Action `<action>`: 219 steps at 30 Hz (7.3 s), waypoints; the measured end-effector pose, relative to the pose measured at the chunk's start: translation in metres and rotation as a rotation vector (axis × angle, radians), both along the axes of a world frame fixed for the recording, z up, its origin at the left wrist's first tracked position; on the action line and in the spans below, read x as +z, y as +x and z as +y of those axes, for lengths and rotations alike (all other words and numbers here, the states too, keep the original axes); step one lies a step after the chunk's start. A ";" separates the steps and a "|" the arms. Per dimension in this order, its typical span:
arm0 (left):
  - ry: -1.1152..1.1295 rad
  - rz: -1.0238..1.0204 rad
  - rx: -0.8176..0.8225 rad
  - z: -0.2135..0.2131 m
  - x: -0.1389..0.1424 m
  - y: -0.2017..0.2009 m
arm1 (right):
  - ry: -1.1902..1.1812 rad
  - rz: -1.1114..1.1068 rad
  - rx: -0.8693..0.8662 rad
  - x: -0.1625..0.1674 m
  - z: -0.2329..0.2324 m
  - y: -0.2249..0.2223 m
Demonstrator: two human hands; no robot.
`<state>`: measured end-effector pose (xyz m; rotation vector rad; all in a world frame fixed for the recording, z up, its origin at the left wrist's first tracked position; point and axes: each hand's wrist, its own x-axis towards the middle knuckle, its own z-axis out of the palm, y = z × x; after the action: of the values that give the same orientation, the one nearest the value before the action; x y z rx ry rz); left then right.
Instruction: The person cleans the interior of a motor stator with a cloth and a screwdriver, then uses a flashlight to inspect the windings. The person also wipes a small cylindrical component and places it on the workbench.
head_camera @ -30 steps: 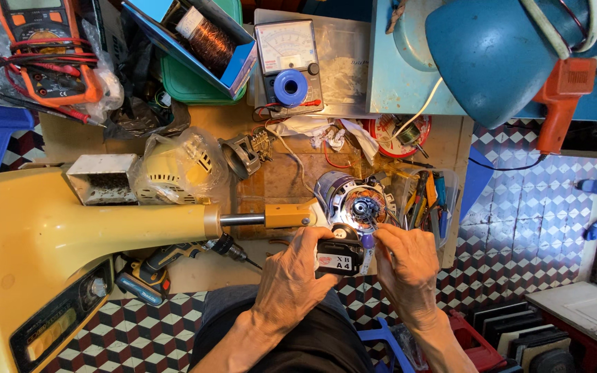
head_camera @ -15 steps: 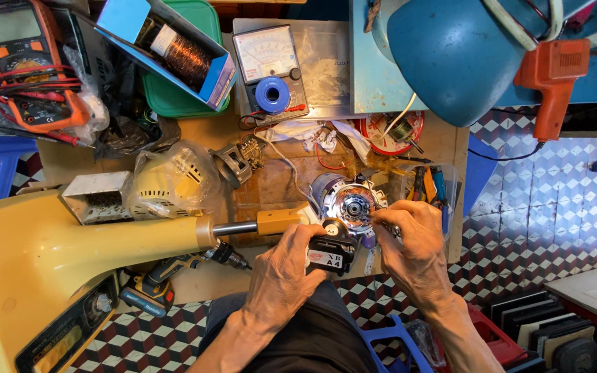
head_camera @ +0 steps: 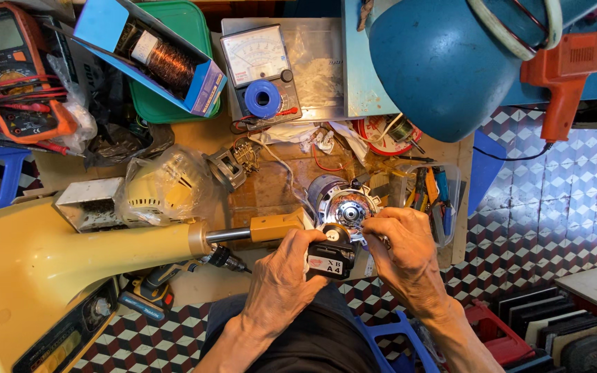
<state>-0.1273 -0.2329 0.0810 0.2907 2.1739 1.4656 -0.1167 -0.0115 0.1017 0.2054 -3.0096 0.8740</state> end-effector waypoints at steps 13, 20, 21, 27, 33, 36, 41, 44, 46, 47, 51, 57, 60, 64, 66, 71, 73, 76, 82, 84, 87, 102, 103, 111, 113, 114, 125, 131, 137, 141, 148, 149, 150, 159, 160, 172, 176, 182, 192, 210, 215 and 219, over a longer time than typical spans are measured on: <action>-0.072 0.002 0.026 0.004 -0.001 -0.003 | -0.015 0.035 0.016 -0.004 -0.001 -0.002; -0.067 -0.055 -0.014 0.008 -0.004 0.003 | -0.014 -0.012 0.023 -0.002 -0.001 -0.002; -0.069 -0.065 -0.015 0.008 -0.005 0.004 | -0.007 -0.012 0.030 -0.003 -0.001 -0.003; -0.038 -0.064 -0.004 0.007 -0.007 0.006 | 0.041 -0.046 0.039 -0.004 -0.004 -0.006; -0.038 -0.061 0.004 0.005 -0.008 0.007 | 0.039 -0.022 0.038 -0.006 -0.005 -0.012; -0.032 -0.102 -0.009 0.007 -0.007 0.008 | 0.049 -0.013 0.051 -0.008 -0.005 -0.015; 0.002 -0.048 0.009 0.004 -0.009 0.010 | 0.043 0.009 0.087 -0.009 -0.003 -0.014; -0.003 -0.081 0.001 0.002 -0.012 0.009 | 0.063 -0.001 0.080 -0.011 -0.001 -0.008; 0.002 -0.089 -0.003 0.001 -0.014 0.010 | 0.046 -0.006 0.071 -0.012 0.000 -0.003; 0.010 -0.070 0.001 0.002 -0.016 0.009 | 0.038 -0.006 0.067 -0.014 0.001 -0.001; 0.022 -0.032 0.000 0.002 -0.018 0.011 | 0.047 0.039 0.079 -0.018 0.003 0.006; -0.014 -0.072 -0.019 0.003 -0.018 0.013 | 0.016 0.087 0.069 -0.022 0.002 0.009; -0.005 -0.077 -0.012 0.003 -0.017 0.014 | 0.002 0.086 0.058 -0.021 0.002 0.009; -0.021 -0.079 -0.015 0.003 -0.016 0.013 | -0.009 0.080 0.051 -0.020 0.001 0.007; 0.000 -0.073 -0.015 0.003 -0.016 0.013 | -0.009 0.077 0.044 -0.020 0.000 0.007; 0.009 -0.060 -0.009 0.005 -0.015 0.013 | -0.005 0.086 0.057 -0.017 -0.001 0.006; -0.001 -0.065 -0.011 0.005 -0.015 0.013 | 0.024 0.082 0.069 -0.016 -0.001 0.006; -0.015 -0.059 -0.016 0.006 -0.016 0.012 | 0.027 0.090 0.072 -0.016 -0.002 0.006; -0.033 -0.015 0.021 0.003 -0.014 0.009 | 0.017 0.109 0.057 -0.018 -0.004 0.008; -0.043 0.007 0.028 0.003 -0.014 0.008 | 0.024 0.108 0.053 -0.017 -0.005 0.009; -0.038 0.018 0.045 0.002 -0.014 0.007 | 0.042 0.128 0.060 -0.017 -0.005 0.009; -0.086 -0.121 0.225 -0.009 -0.026 0.010 | 0.029 0.200 0.062 -0.005 -0.009 -0.003; -0.057 -0.154 0.260 -0.009 -0.029 0.010 | 0.027 0.213 0.060 -0.005 -0.010 -0.004; 0.190 -0.443 0.427 -0.027 -0.049 0.009 | 0.023 0.205 -0.011 -0.006 -0.013 -0.008; 0.275 -0.569 0.505 -0.030 -0.050 0.009 | 0.026 0.173 -0.051 -0.006 -0.015 -0.007; 0.321 -0.634 0.539 -0.030 -0.050 0.009 | 0.010 0.219 -0.038 -0.006 -0.016 -0.006; 0.268 -0.605 0.474 -0.020 -0.034 0.013 | -0.431 0.403 -0.533 0.034 -0.020 0.065; 0.180 -0.365 0.504 -0.004 -0.010 -0.012 | -0.768 0.451 -0.969 0.035 -0.003 0.098; 0.240 -0.339 0.558 0.019 -0.007 -0.075 | -0.788 0.380 -1.036 0.014 0.033 0.107; 0.460 -0.577 0.530 0.036 -0.005 -0.116 | -0.835 0.394 -0.950 0.007 0.068 0.105; 0.677 -0.740 0.477 0.055 0.000 -0.133 | -0.834 0.403 -1.003 -0.012 0.121 0.105; 0.651 -0.701 0.530 0.059 0.000 -0.133 | -0.861 0.443 -0.985 -0.015 0.127 0.105; 0.626 -0.663 0.583 0.064 -0.001 -0.134 | -0.860 0.432 -0.997 -0.017 0.134 0.104; -0.103 0.486 0.501 0.113 0.012 -0.163 | -0.941 0.362 -1.005 -0.019 0.164 0.081; -0.247 0.429 0.457 0.118 0.013 -0.169 | -0.950 0.359 -1.007 -0.017 0.164 0.079; -0.251 0.408 0.341 0.146 0.017 -0.188 | -1.166 0.048 -1.028 -0.016 0.154 0.075; 0.088 0.067 0.503 0.122 0.002 -0.149 | -1.088 0.003 -0.950 -0.028 0.157 0.079; 0.902 -0.535 0.575 0.095 0.013 -0.074 | -0.340 -0.028 -0.417 -0.062 0.146 0.072; 0.832 -0.524 0.551 0.093 0.045 -0.037 | 0.151 -0.081 0.211 -0.111 0.148 0.065; 0.411 -0.455 1.332 0.023 -0.048 0.121 | 0.290 0.020 -0.117 -0.103 0.078 -0.150; 0.436 -0.518 1.282 0.029 -0.052 0.111 | 0.262 -0.098 -0.129 -0.099 0.085 -0.153; 0.479 -0.499 1.097 0.063 -0.033 0.088 | 0.141 -0.246 -0.302 -0.071 0.107 -0.119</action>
<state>-0.0396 -0.1704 0.0481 -1.1696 1.5281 2.2630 -0.2360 0.0958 0.0307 -0.3758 -3.2027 0.7054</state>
